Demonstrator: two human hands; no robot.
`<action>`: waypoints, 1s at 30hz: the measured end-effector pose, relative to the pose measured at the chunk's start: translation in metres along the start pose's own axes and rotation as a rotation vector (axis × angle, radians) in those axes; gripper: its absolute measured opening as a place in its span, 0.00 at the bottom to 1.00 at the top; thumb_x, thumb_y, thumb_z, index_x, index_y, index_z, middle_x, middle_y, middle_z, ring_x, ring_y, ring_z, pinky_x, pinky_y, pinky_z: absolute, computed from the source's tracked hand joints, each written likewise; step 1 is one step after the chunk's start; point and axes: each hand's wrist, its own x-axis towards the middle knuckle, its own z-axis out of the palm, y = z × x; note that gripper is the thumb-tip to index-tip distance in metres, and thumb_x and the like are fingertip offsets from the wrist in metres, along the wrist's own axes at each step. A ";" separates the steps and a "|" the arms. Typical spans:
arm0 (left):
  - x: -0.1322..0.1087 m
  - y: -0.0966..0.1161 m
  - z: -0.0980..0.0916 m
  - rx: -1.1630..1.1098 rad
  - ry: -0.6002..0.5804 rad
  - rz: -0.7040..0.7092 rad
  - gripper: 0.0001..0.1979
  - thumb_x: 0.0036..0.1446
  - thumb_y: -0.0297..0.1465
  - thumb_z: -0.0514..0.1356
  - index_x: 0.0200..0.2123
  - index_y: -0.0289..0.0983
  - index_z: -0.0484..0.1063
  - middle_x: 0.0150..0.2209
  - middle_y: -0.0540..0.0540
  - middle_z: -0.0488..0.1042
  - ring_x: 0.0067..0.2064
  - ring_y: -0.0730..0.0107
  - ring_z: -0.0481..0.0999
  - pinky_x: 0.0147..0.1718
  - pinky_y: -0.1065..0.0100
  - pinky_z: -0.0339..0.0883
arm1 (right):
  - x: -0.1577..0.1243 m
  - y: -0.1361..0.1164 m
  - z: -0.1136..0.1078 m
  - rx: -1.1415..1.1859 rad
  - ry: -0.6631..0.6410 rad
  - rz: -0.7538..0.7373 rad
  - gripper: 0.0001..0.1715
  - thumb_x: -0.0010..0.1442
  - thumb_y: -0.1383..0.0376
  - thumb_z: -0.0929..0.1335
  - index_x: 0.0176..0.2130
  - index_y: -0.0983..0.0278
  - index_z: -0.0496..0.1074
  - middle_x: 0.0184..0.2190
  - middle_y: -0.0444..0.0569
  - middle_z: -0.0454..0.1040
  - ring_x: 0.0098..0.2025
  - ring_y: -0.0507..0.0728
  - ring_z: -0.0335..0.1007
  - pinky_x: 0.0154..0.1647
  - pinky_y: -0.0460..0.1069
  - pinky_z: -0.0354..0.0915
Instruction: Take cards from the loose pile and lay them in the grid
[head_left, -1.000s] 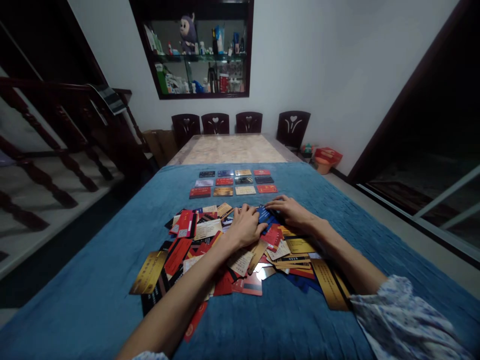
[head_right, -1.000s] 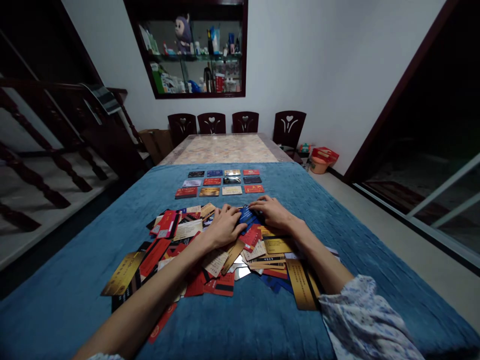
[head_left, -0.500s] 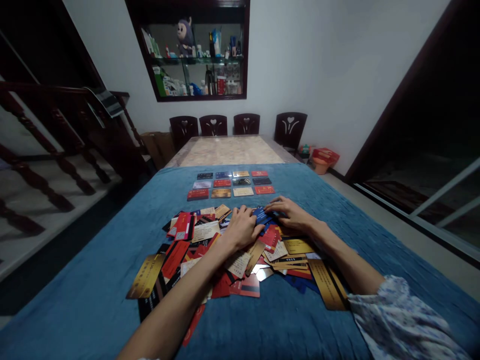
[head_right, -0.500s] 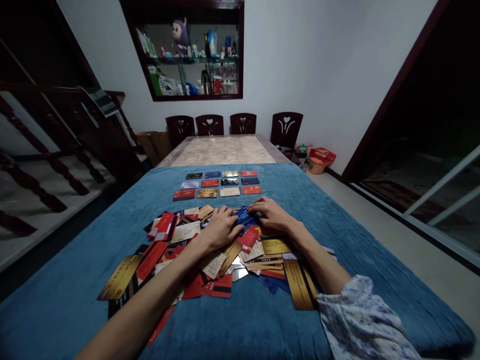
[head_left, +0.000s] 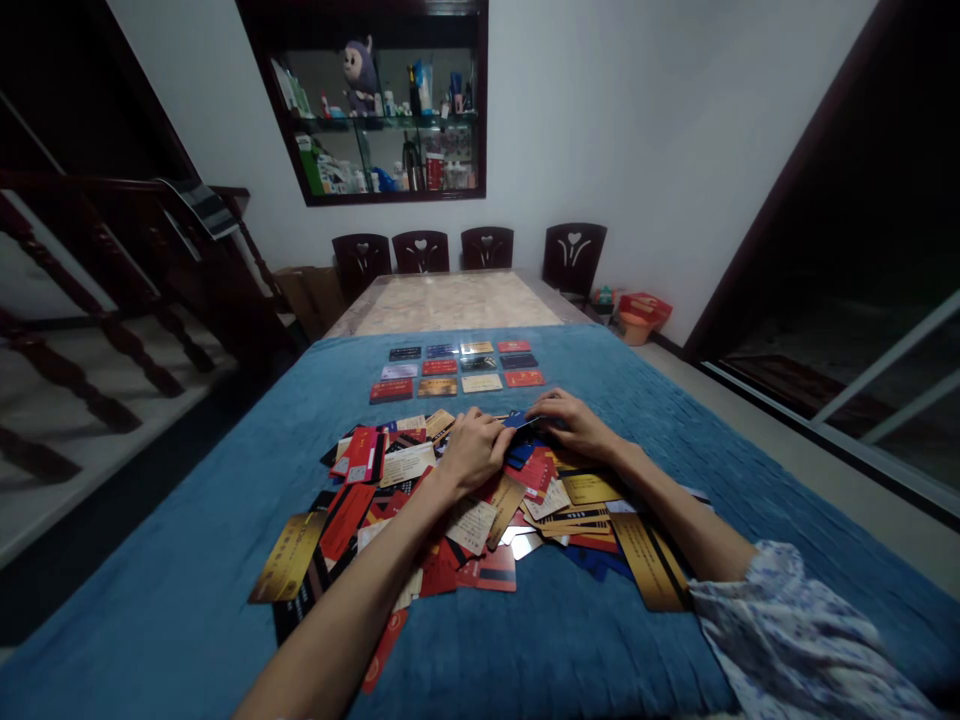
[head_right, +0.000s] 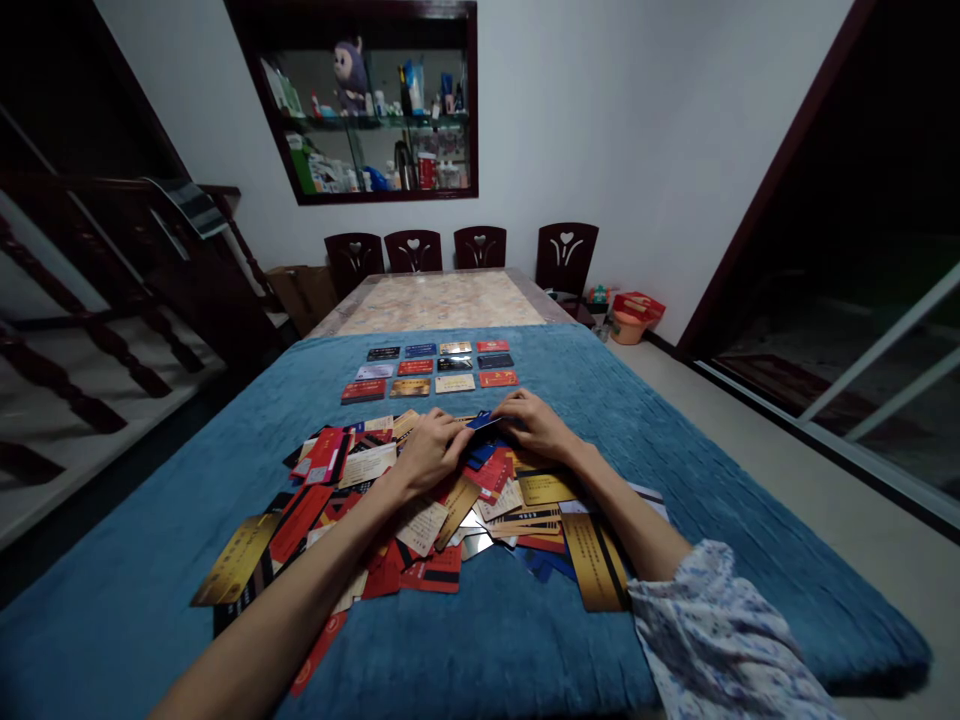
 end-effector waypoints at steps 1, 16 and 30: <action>0.001 -0.001 0.001 -0.024 0.016 -0.009 0.19 0.70 0.34 0.51 0.32 0.36 0.78 0.34 0.43 0.79 0.40 0.63 0.69 0.44 0.62 0.62 | 0.000 0.001 0.001 0.002 0.016 0.005 0.13 0.63 0.67 0.65 0.44 0.61 0.79 0.39 0.53 0.79 0.46 0.61 0.69 0.50 0.58 0.68; 0.003 -0.015 0.012 -0.132 0.121 -0.112 0.15 0.62 0.21 0.54 0.48 0.34 0.75 0.41 0.41 0.79 0.44 0.61 0.74 0.46 0.62 0.69 | 0.000 -0.002 0.014 -0.048 0.135 0.096 0.16 0.63 0.69 0.64 0.49 0.60 0.74 0.38 0.51 0.71 0.40 0.58 0.71 0.44 0.54 0.69; -0.001 -0.014 0.011 -0.101 0.107 -0.140 0.28 0.58 0.18 0.50 0.60 0.37 0.67 0.42 0.42 0.78 0.42 0.60 0.73 0.46 0.61 0.69 | -0.003 0.000 0.018 -0.123 0.076 0.131 0.22 0.63 0.68 0.65 0.56 0.58 0.69 0.37 0.49 0.74 0.40 0.58 0.72 0.45 0.53 0.68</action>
